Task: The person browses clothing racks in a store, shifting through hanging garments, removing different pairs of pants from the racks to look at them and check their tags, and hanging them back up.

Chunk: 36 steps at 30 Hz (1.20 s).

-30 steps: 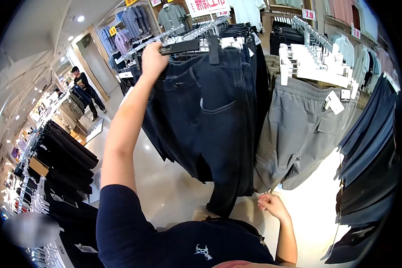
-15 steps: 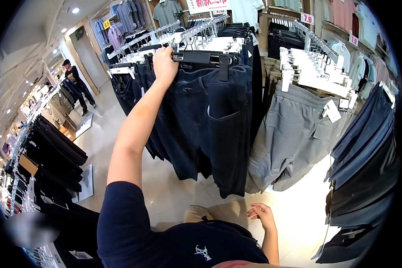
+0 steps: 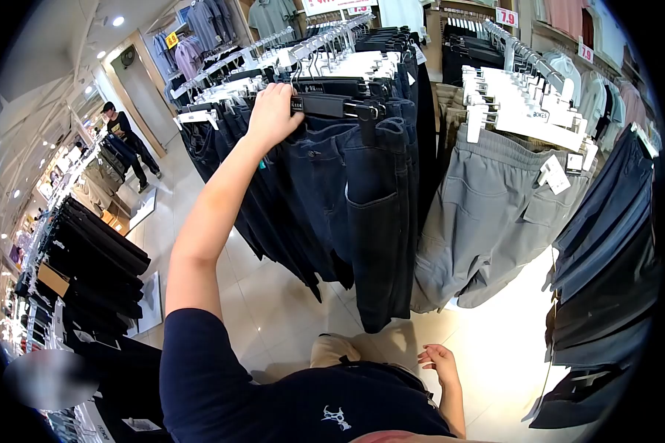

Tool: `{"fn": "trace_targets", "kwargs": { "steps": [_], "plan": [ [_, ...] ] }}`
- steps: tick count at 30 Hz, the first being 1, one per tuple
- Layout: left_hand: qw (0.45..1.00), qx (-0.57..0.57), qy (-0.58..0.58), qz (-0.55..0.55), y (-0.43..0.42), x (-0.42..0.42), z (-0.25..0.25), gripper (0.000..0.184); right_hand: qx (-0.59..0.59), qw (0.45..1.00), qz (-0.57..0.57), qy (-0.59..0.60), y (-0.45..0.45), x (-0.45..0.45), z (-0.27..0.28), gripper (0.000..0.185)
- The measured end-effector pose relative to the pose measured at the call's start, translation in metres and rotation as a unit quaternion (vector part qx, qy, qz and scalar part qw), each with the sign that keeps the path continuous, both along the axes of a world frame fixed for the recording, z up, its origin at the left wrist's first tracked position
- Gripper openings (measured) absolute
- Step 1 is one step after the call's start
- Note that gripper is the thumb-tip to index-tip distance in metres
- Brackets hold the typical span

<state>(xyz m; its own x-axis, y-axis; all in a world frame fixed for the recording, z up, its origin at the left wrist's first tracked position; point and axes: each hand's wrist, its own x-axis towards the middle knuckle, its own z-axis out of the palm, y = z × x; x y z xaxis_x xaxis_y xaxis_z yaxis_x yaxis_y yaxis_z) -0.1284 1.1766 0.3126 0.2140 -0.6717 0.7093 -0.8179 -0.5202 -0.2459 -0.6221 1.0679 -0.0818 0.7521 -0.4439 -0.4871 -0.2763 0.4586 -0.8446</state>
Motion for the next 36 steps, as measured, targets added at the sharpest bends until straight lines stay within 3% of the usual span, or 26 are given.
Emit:
{"fn": "trace_targets", "kwargs": {
  "steps": [5,11,15,19,25,28,36],
  "plan": [
    [0.997,0.034,-0.008,0.064,-0.009,0.004,0.001,0.038,0.010,1.000,0.006,0.014,0.007,0.005,-0.012,0.024],
    [0.991,-0.030,-0.071,0.107,-0.034,0.016,-0.006,0.041,-0.024,0.999,-0.008,0.032,-0.009,-0.004,-0.009,0.023],
    [0.989,-0.062,-0.053,0.124,-0.035,0.009,-0.003,0.031,-0.051,0.996,-0.053,0.048,-0.016,-0.014,-0.003,0.023],
    [0.991,-0.011,-0.095,0.093,-0.024,0.011,0.000,0.026,-0.028,0.996,-0.043,0.068,-0.008,-0.022,-0.026,0.022],
    [0.996,0.014,-0.034,0.078,-0.009,0.001,0.009,0.029,0.021,0.997,0.017,0.074,0.016,-0.014,-0.057,0.023],
    [0.998,-0.004,-0.043,0.047,-0.006,0.003,0.012,0.028,0.035,0.996,0.042,0.064,0.020,-0.006,-0.052,0.024],
    [0.992,0.032,-0.077,0.092,-0.008,-0.008,0.022,0.026,-0.012,0.996,0.039,0.077,0.009,0.004,-0.047,0.019]
  ]
}}
